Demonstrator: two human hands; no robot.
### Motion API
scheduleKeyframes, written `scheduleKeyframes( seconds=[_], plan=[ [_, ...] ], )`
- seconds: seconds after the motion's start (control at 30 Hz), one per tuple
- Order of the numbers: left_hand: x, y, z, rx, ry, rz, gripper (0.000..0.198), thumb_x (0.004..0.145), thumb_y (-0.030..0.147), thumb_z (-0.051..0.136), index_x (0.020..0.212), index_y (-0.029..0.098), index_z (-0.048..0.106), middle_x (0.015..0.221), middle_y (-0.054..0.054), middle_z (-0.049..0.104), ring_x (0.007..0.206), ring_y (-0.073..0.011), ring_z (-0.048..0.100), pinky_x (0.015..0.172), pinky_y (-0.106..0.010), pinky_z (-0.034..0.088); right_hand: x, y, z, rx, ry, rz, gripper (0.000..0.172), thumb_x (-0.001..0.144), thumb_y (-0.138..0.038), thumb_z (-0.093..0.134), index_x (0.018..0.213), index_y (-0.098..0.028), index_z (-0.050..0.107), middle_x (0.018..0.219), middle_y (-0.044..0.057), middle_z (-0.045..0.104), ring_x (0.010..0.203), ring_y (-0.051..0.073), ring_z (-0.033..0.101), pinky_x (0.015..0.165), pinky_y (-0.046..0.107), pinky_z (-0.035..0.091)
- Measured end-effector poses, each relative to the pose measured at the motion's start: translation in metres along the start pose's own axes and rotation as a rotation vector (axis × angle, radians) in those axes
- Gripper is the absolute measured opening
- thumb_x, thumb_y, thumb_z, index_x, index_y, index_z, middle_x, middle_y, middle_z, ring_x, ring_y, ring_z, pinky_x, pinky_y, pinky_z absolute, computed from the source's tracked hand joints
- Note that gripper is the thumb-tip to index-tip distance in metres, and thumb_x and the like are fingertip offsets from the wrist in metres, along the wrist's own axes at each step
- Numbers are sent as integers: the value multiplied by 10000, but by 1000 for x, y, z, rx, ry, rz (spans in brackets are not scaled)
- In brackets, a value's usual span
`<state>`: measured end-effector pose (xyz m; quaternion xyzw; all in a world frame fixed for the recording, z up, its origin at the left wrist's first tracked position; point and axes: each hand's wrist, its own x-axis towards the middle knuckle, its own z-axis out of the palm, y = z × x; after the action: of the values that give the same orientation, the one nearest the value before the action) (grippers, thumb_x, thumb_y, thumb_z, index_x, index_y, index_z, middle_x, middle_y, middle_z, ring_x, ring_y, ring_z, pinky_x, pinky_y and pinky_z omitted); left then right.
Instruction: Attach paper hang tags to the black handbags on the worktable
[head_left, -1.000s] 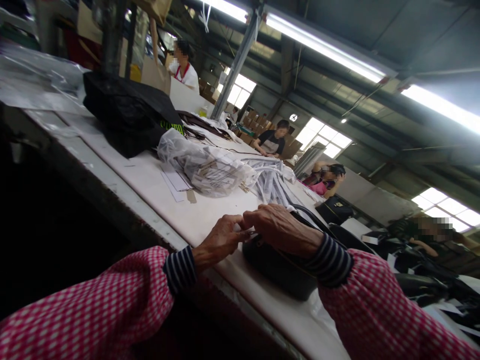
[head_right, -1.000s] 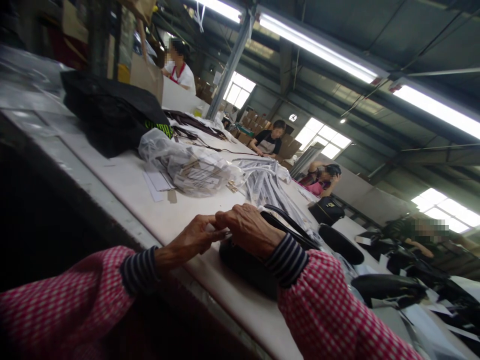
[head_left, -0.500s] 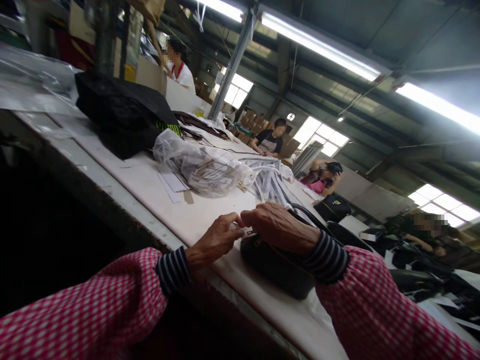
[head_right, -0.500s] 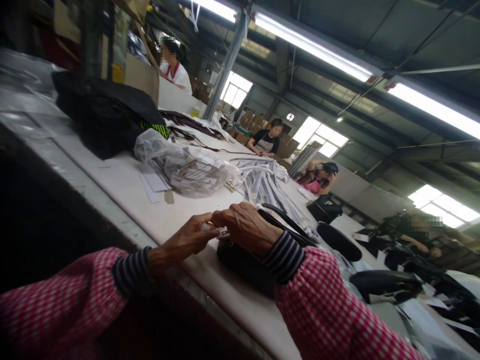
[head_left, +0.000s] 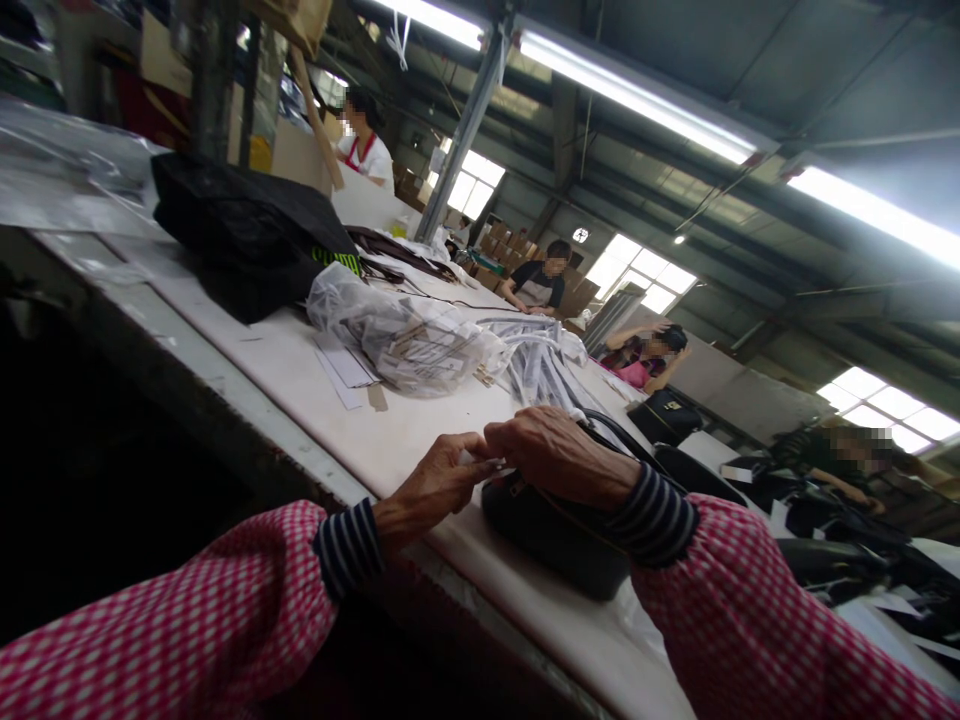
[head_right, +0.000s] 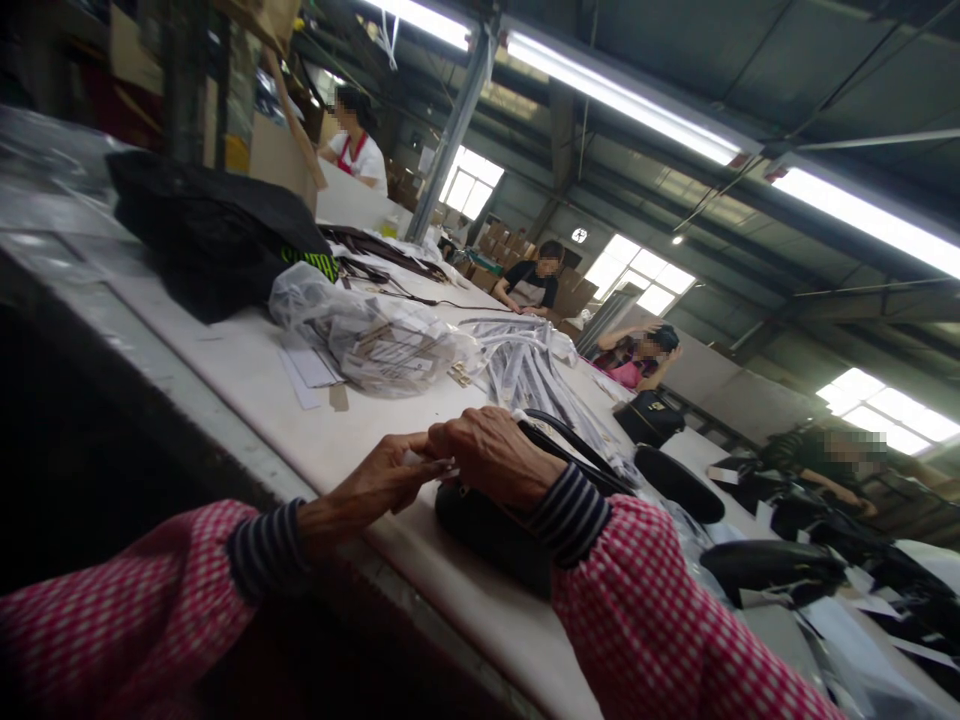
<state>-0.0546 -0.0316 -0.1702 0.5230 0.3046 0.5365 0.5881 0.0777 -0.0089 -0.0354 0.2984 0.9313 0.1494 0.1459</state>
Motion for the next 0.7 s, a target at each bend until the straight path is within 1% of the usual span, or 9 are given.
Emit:
scheduleKeyframes(
  seconds=[0.17,0.2,0.27,0.37,0.47,0.53,0.6,0.7],
  plan=[
    [-1,2,8,-28,67,-27,468,743,594,741,802,147,618,480,83,396,408,-61,267,405,-217,178,0,-2,-2,5,-12,26,105,927,-244,572,918,-194,664,701,30,648,632,154,559,558,302,185],
    [-1,1,9,-42,84,-11,470,741,596,742,785,143,621,484,80,404,418,-61,273,414,-216,188,-1,-3,-2,0,-13,24,97,926,-244,576,917,-191,657,698,28,644,624,153,548,560,303,186],
    [1,-1,12,-67,112,46,461,740,580,751,757,136,629,546,45,492,475,-72,359,461,-211,264,-4,-5,-1,-1,15,0,74,927,-235,585,920,-188,640,730,28,647,656,156,540,586,304,218],
    [2,-2,14,-48,166,98,428,736,547,764,746,133,655,709,-29,648,650,-135,544,627,-242,418,-14,-9,1,36,124,-77,46,947,-199,575,930,-191,616,850,28,658,794,174,537,696,315,302],
    [-1,-1,16,55,235,105,339,768,474,737,758,138,693,757,-49,704,742,-181,610,745,-281,456,-31,-15,5,67,258,-79,108,996,-194,505,954,-188,604,972,48,643,903,192,507,796,331,344],
    [-3,2,17,135,273,127,255,792,397,703,751,146,709,763,-46,720,754,-187,626,763,-283,456,-43,-19,10,75,342,-41,167,1022,-187,440,1005,-181,606,1060,77,631,968,207,495,836,343,361],
    [-3,6,17,201,296,117,185,790,331,682,748,154,714,743,-40,725,728,-186,637,730,-278,458,-56,-22,20,68,428,4,199,1029,-184,414,1064,-175,609,1128,96,625,1027,225,488,869,360,370],
    [-1,14,17,302,286,86,115,763,270,678,742,163,714,708,-37,723,686,-189,651,670,-274,458,-70,-27,40,10,565,90,188,1018,-178,446,1082,-176,623,1147,97,640,1062,248,482,893,389,367]
  ],
)
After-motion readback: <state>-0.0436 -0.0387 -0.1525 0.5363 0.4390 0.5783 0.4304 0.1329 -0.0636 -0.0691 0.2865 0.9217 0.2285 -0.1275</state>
